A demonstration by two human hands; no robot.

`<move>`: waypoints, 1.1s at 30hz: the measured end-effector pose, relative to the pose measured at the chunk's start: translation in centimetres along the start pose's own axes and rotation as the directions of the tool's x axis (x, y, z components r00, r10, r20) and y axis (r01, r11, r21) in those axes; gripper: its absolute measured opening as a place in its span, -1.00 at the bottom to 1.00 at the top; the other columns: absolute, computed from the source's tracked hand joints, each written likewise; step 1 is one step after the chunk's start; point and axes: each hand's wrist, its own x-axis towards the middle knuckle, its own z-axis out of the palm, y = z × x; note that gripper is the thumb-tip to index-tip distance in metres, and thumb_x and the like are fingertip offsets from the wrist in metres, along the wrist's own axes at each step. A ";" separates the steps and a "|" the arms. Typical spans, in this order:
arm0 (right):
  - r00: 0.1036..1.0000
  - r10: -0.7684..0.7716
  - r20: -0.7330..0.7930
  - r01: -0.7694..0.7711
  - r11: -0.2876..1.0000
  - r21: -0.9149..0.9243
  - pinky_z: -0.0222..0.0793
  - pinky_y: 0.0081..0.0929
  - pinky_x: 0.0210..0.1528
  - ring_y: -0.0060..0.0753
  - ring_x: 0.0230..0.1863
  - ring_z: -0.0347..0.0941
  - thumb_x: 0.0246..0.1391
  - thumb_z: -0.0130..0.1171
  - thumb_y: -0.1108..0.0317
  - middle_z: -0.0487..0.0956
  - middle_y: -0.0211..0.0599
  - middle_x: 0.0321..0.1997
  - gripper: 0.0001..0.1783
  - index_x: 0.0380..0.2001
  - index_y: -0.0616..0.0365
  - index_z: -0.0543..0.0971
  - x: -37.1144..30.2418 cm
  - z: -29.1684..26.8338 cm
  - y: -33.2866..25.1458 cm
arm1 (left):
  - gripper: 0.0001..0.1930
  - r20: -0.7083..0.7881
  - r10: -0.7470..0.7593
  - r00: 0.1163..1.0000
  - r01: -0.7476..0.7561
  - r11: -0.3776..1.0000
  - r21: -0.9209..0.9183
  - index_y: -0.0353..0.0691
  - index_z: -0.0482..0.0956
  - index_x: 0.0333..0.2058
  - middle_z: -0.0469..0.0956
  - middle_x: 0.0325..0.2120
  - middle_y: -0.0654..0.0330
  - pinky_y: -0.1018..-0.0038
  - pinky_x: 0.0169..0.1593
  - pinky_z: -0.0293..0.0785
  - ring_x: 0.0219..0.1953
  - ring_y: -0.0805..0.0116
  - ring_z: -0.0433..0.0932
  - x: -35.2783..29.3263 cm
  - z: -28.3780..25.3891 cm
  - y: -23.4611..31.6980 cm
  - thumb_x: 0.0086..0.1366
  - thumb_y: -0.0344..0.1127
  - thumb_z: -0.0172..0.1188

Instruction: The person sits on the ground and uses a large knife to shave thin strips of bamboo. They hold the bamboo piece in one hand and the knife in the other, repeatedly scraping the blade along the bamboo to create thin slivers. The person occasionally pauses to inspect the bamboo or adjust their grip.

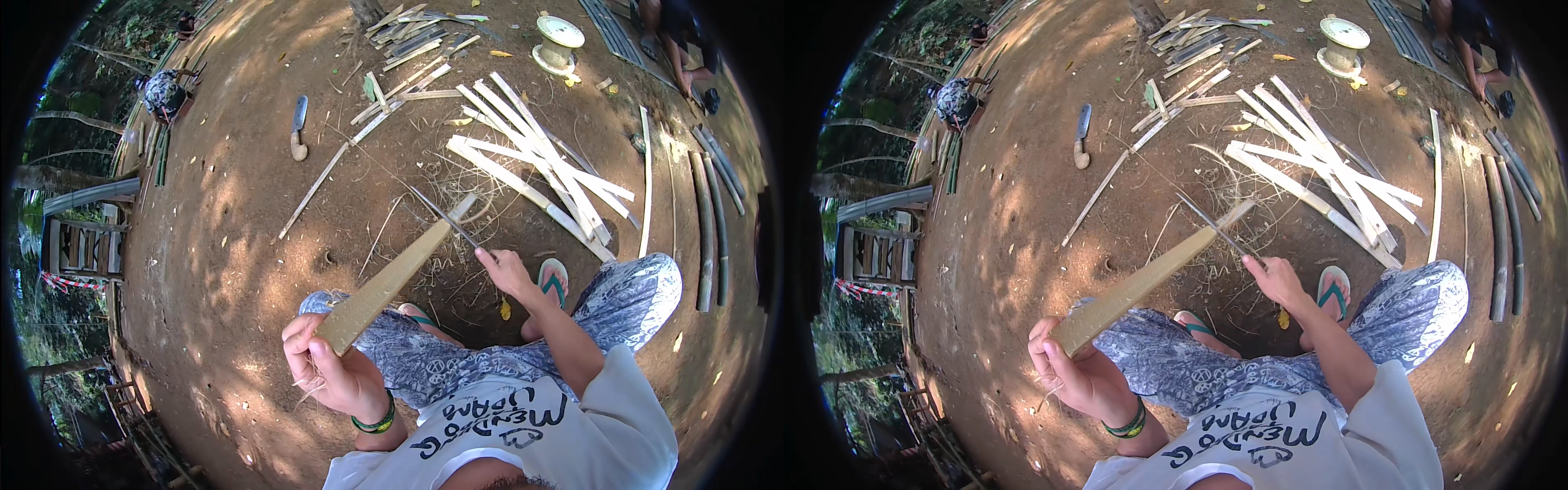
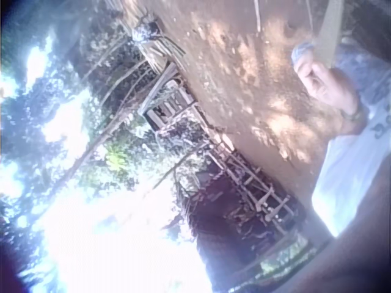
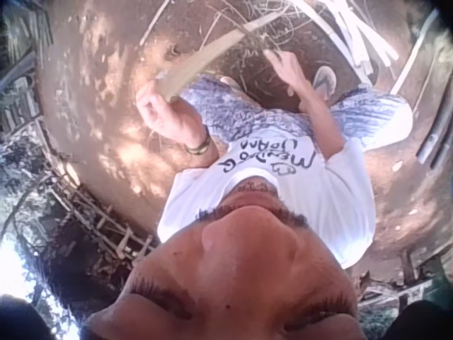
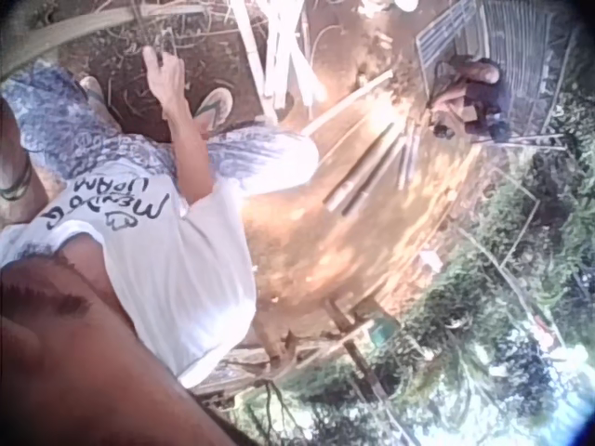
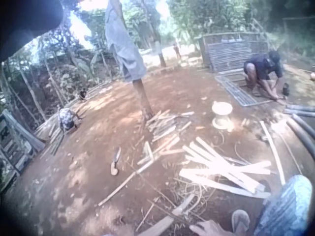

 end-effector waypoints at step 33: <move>0.943 0.332 -0.004 -0.332 0.943 0.011 0.50 -0.21 -0.45 -0.13 -0.60 0.61 0.26 -0.05 -0.35 0.58 0.01 -0.61 -0.16 -0.47 0.38 0.62 9.9 1.5 11.5 | -0.81 -0.019 -0.003 1.000 0.000 0.985 -0.174 -0.26 0.39 -0.25 0.38 -0.19 0.11 0.37 0.00 0.44 -0.15 0.35 0.44 2.8 0.3 -1.8 0.42 -0.24 0.06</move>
